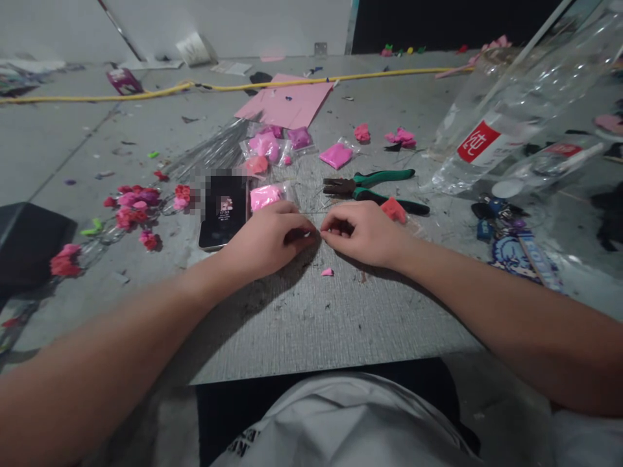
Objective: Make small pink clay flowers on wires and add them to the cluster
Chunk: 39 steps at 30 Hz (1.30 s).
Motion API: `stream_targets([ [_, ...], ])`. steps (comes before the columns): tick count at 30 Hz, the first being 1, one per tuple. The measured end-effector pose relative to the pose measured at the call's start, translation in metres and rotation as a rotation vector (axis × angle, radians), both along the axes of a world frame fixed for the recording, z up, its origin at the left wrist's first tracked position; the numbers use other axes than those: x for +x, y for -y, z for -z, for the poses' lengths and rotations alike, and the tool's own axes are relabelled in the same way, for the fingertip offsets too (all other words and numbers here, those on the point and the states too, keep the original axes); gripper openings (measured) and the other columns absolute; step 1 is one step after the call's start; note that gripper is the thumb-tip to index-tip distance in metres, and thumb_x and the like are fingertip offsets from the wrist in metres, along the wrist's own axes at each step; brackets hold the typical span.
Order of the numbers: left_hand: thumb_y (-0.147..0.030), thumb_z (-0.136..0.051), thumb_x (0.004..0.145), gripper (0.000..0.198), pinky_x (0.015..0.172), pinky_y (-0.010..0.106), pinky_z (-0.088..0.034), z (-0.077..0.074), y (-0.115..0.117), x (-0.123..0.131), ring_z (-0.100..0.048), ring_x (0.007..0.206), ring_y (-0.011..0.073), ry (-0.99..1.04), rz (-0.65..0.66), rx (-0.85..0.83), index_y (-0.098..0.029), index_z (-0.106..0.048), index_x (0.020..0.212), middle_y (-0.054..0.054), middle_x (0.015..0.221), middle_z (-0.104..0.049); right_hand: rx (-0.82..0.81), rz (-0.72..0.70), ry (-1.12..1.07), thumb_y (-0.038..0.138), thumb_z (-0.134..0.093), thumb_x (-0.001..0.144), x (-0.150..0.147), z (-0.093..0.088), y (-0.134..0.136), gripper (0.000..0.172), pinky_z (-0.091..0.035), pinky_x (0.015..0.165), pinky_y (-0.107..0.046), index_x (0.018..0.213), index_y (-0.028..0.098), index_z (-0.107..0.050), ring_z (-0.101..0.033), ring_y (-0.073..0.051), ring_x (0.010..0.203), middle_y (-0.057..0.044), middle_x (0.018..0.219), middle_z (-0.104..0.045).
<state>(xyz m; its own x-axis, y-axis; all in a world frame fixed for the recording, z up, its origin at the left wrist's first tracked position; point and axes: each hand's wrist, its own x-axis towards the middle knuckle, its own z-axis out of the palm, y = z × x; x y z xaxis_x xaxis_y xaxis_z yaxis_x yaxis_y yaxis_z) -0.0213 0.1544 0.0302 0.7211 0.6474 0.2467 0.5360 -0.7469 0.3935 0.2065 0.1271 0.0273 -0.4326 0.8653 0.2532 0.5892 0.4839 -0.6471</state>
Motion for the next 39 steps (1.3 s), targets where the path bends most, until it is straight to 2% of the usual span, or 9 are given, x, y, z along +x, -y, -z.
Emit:
stream_targets([
  [7,-0.018,-0.061,0.093,0.016,0.081,0.036,-0.053,0.001,0.001,0.002,-0.069,0.089,0.0229,0.070,-0.027,0.011,-0.017,-0.077,0.092,0.008,0.092,-0.074,-0.070,0.075,-0.040,0.019,-0.067,0.086,-0.002,-0.004,0.002,0.005,-0.043,0.066,-0.029,0.083,0.016,-0.070,-0.059,-0.015,0.070,-0.001,0.075,-0.067],
  [11,-0.019,-0.067,0.089,0.007,0.075,0.035,-0.053,-0.003,0.002,0.001,-0.065,0.082,0.0216,0.023,-0.115,0.042,-0.016,-0.073,0.092,0.008,0.092,-0.068,-0.089,0.068,-0.038,0.021,-0.067,0.087,-0.001,-0.005,0.001,0.006,-0.043,0.066,-0.030,0.083,0.017,-0.069,-0.058,-0.015,0.069,-0.001,0.075,-0.067],
  [15,-0.026,-0.066,0.092,0.021,0.083,0.041,-0.056,-0.003,0.001,0.000,-0.065,0.090,0.0262,-0.052,-0.156,0.080,-0.014,-0.074,0.107,0.014,0.106,-0.067,-0.073,0.046,-0.014,0.018,-0.066,0.086,-0.001,-0.005,0.001,0.006,-0.041,0.067,-0.030,0.081,0.018,-0.068,-0.056,-0.015,0.069,-0.001,0.075,-0.067],
  [17,-0.027,-0.065,0.094,0.025,0.088,0.044,-0.056,-0.002,0.000,-0.001,-0.066,0.096,0.0290,-0.063,-0.139,0.093,-0.013,-0.075,0.111,0.014,0.105,-0.068,-0.068,0.039,-0.004,0.017,-0.065,0.086,-0.001,-0.006,0.001,0.006,-0.041,0.068,-0.030,0.080,0.018,-0.068,-0.057,-0.015,0.069,-0.001,0.075,-0.067],
  [23,-0.024,-0.057,0.098,0.024,0.083,0.040,-0.054,-0.003,-0.003,-0.001,-0.068,0.092,0.0270,-0.025,-0.102,0.085,-0.013,-0.077,0.094,0.013,0.096,-0.072,-0.054,0.031,-0.010,0.019,-0.065,0.087,-0.001,-0.004,0.000,0.008,-0.041,0.068,-0.030,0.080,0.017,-0.068,-0.057,-0.015,0.070,-0.001,0.075,-0.067],
  [25,-0.026,-0.062,0.097,0.019,0.078,0.036,-0.053,-0.004,-0.001,0.000,-0.068,0.084,0.0227,0.088,-0.128,0.000,-0.015,-0.077,0.093,0.009,0.090,-0.075,-0.047,0.037,-0.033,0.019,-0.066,0.087,-0.001,-0.004,0.001,0.006,-0.042,0.067,-0.030,0.082,0.018,-0.068,-0.057,-0.015,0.070,-0.001,0.075,-0.066],
  [28,-0.037,-0.073,0.093,0.020,0.067,0.031,-0.052,-0.003,0.005,0.005,-0.068,0.072,0.0179,0.355,-0.181,-0.312,-0.017,-0.076,0.092,0.005,0.081,-0.076,0.001,0.043,-0.081,0.021,-0.067,0.088,-0.001,-0.006,0.004,0.005,-0.045,0.065,-0.029,0.091,0.018,-0.070,-0.061,-0.016,0.075,-0.002,0.082,-0.069],
  [31,-0.037,-0.082,0.087,0.022,0.062,0.028,-0.053,-0.003,0.010,0.009,-0.070,0.069,0.0166,0.541,-0.190,-0.576,-0.016,-0.074,0.088,0.005,0.078,-0.077,0.095,0.010,-0.112,0.022,-0.065,0.092,-0.001,-0.010,0.008,0.007,-0.046,0.063,-0.028,0.095,0.019,-0.070,-0.065,-0.017,0.081,-0.004,0.088,-0.071],
  [39,-0.034,-0.084,0.085,0.019,0.064,0.027,-0.057,-0.009,0.014,0.012,-0.070,0.067,0.0145,0.620,-0.204,-0.744,-0.016,-0.077,0.087,0.004,0.077,-0.078,0.186,-0.057,-0.086,0.021,-0.062,0.095,0.001,-0.012,0.009,0.007,-0.048,0.066,-0.030,0.092,0.021,-0.069,-0.064,-0.017,0.079,-0.003,0.086,-0.071],
])
